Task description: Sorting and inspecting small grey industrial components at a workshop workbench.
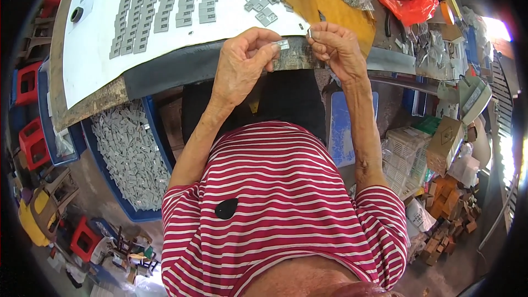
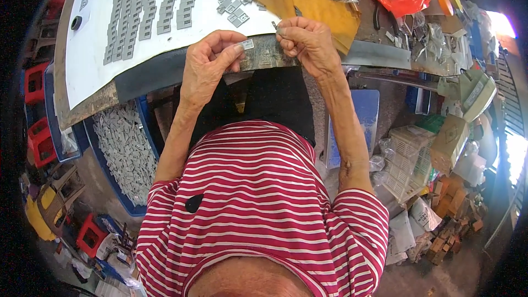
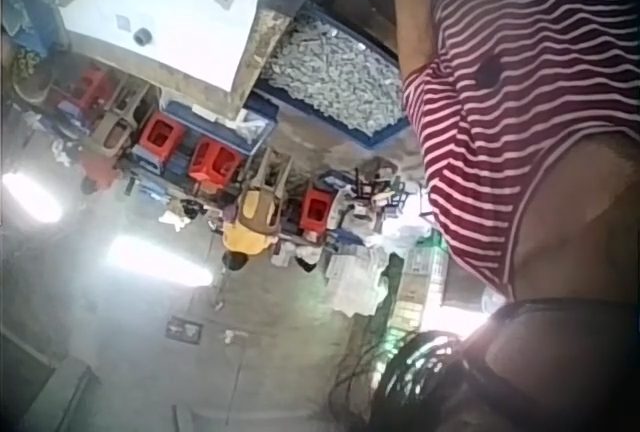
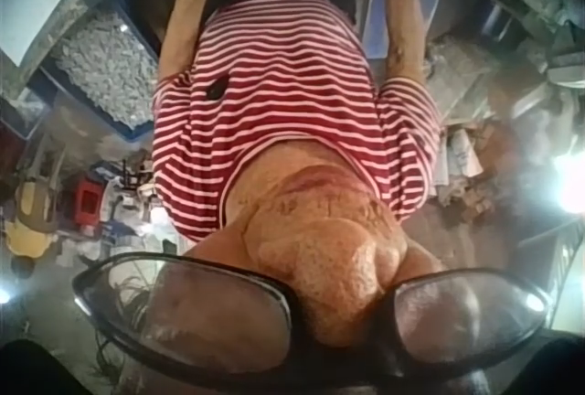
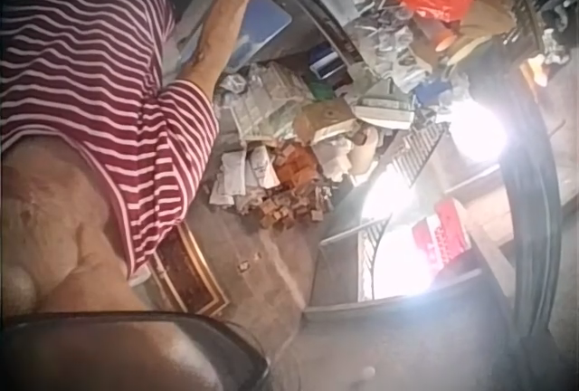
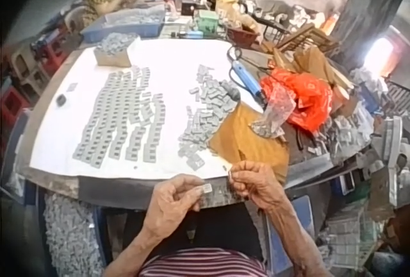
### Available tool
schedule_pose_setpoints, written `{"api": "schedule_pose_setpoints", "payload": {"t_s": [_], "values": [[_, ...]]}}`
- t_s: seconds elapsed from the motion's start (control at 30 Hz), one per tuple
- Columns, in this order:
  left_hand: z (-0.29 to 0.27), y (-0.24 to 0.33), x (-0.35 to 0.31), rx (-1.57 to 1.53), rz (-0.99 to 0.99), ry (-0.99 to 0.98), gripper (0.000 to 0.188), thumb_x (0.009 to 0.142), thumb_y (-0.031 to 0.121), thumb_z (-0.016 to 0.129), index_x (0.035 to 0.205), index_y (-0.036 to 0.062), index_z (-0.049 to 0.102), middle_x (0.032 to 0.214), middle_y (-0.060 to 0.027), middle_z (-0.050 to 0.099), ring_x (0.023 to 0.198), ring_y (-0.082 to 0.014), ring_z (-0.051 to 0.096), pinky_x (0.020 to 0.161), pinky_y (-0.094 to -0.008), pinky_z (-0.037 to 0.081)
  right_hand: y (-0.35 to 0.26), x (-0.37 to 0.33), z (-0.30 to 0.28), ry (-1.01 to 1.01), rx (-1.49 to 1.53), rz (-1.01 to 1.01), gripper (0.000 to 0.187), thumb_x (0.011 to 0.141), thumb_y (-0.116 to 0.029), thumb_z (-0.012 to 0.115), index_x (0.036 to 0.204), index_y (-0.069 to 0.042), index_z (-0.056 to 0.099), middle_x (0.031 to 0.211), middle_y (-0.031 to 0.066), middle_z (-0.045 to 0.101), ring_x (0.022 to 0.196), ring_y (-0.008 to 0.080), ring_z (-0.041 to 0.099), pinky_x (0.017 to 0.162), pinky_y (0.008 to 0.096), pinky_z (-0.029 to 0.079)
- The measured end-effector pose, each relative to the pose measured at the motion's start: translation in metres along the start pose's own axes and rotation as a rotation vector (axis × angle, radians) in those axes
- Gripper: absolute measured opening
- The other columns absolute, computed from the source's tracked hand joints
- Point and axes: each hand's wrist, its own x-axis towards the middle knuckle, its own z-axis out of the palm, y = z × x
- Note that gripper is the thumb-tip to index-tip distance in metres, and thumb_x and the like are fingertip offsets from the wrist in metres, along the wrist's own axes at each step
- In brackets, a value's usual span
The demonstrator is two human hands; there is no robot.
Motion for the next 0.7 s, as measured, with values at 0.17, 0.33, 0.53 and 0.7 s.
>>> {"api": "schedule_pose_setpoints", "payload": {"t_s": [0.17, 0.33, 0.53, 0.7], "values": [[0.001, -0.003, 0.001, -0.017, 0.009, 0.008, 0.015, 0.083, 0.006, 0.056, 0.096, -0.0019, 0.059, 0.071, -0.0027, 0.058, 0.058, -0.0055, 0.051, 0.053, -0.0171, 0.042, 0.001, -0.006, 0.007, -0.006, -0.058, -0.049, 0.013, 0.077, -0.002, 0.06, 0.089, 0.004, 0.058, 0.071, 0.0077, 0.058, 0.052, 0.0056, 0.048, 0.044, 0.0157, 0.035], [0.001, -0.005, 0.0, 0.024, 0.05, 0.005, 0.016, 0.083, 0.006, 0.055, 0.096, -0.0019, 0.059, 0.071, -0.0026, 0.059, 0.058, -0.0054, 0.052, 0.052, -0.017, 0.042, 0.006, -0.013, 0.021, 0.007, -0.142, -0.084, 0.013, 0.077, -0.003, 0.061, 0.089, 0.002, 0.059, 0.067, 0.0027, 0.057, 0.051, 0.0044, 0.046, 0.044, 0.015, 0.034], [0.002, -0.006, -0.001, 0.085, 0.05, 0.007, 0.016, 0.082, 0.004, 0.054, 0.096, -0.0019, 0.059, 0.069, -0.0017, 0.058, 0.059, -0.0048, 0.052, 0.051, -0.0172, 0.041, 0.009, -0.018, 0.034, -0.024, -0.221, -0.112, 0.011, 0.077, -0.004, 0.061, 0.086, 0.001, 0.061, 0.065, 0.0003, 0.055, 0.052, 0.0041, 0.046, 0.045, 0.0166, 0.034], [0.002, -0.008, -0.002, 0.223, 0.086, -0.018, 0.016, 0.083, 0.006, 0.052, 0.095, -0.0007, 0.06, 0.067, -0.0023, 0.057, 0.059, -0.0054, 0.051, 0.051, -0.0192, 0.041, 0.009, -0.017, 0.033, -0.058, -0.314, -0.102, 0.013, 0.073, -0.002, 0.063, 0.086, 0.0, 0.061, 0.066, -0.0003, 0.056, 0.052, 0.0039, 0.046, 0.045, 0.0162, 0.034]]}}
